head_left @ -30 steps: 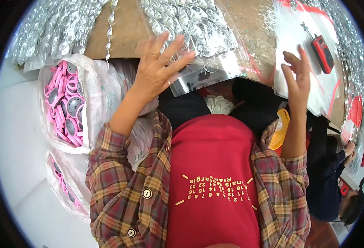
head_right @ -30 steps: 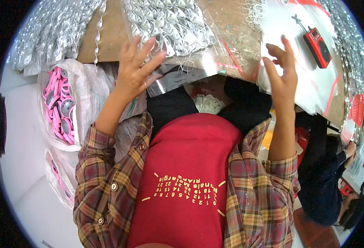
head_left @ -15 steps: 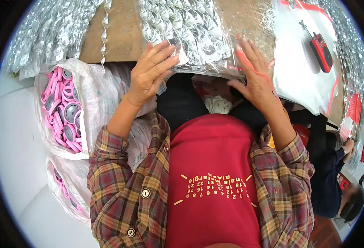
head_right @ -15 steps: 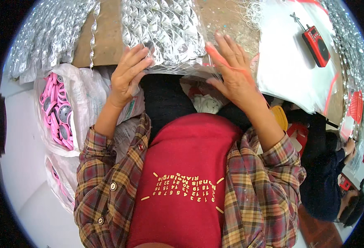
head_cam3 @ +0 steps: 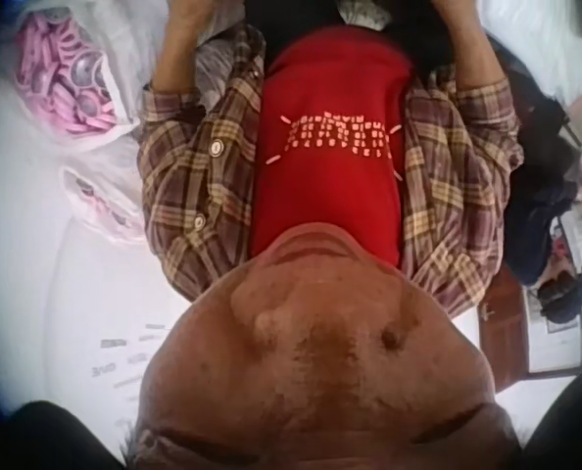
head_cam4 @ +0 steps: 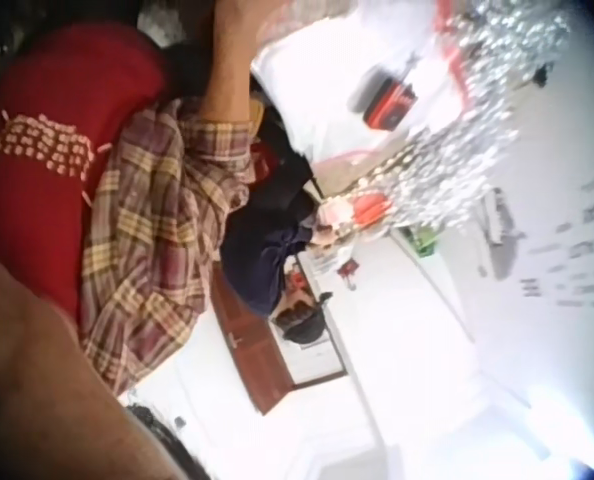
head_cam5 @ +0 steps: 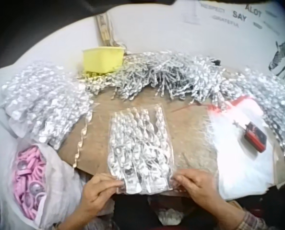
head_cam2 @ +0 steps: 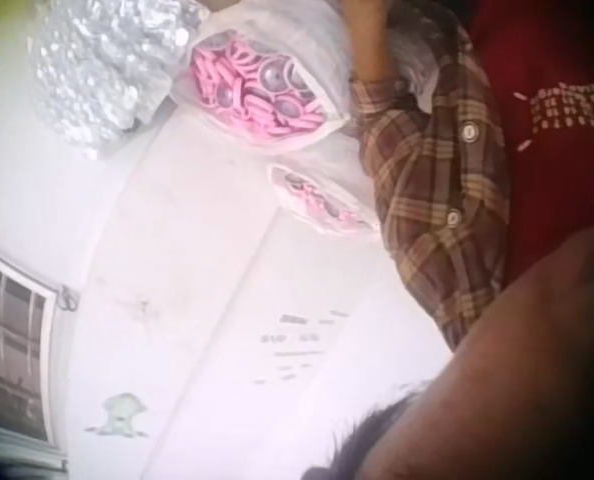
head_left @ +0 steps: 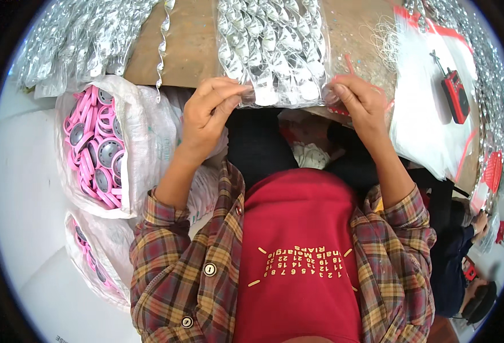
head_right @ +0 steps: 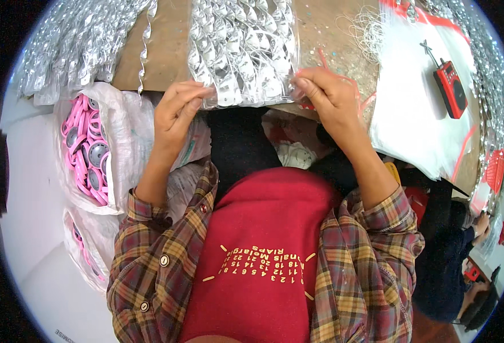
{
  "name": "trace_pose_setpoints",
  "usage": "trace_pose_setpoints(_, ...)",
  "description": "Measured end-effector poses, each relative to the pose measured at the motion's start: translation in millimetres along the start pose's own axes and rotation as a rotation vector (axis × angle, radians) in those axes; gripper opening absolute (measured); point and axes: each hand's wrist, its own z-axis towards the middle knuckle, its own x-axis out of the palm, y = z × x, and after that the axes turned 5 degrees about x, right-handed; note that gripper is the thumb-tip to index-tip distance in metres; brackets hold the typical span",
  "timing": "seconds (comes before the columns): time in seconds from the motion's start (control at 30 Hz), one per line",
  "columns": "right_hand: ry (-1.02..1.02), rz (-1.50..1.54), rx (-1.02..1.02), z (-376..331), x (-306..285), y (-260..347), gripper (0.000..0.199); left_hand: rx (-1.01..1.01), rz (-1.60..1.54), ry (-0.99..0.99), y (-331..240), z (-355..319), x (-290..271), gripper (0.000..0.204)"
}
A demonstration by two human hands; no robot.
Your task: Preparing and packaging silver leaf-shaped decorative items into plastic bags.
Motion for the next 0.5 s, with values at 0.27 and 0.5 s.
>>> trace_pose_setpoints(0.27,-0.251,-0.437,-0.151,21.0,31.3,5.6,0.021,-0.545,-0.456,-0.387,3.5,8.7,13.4,0.019)
trace_pose_setpoints(0.5,-0.311,-0.541,-0.110,27.6,38.6,2.4,0.031,-0.639,-0.526,-0.374,9.5,12.1,1.7,0.016)
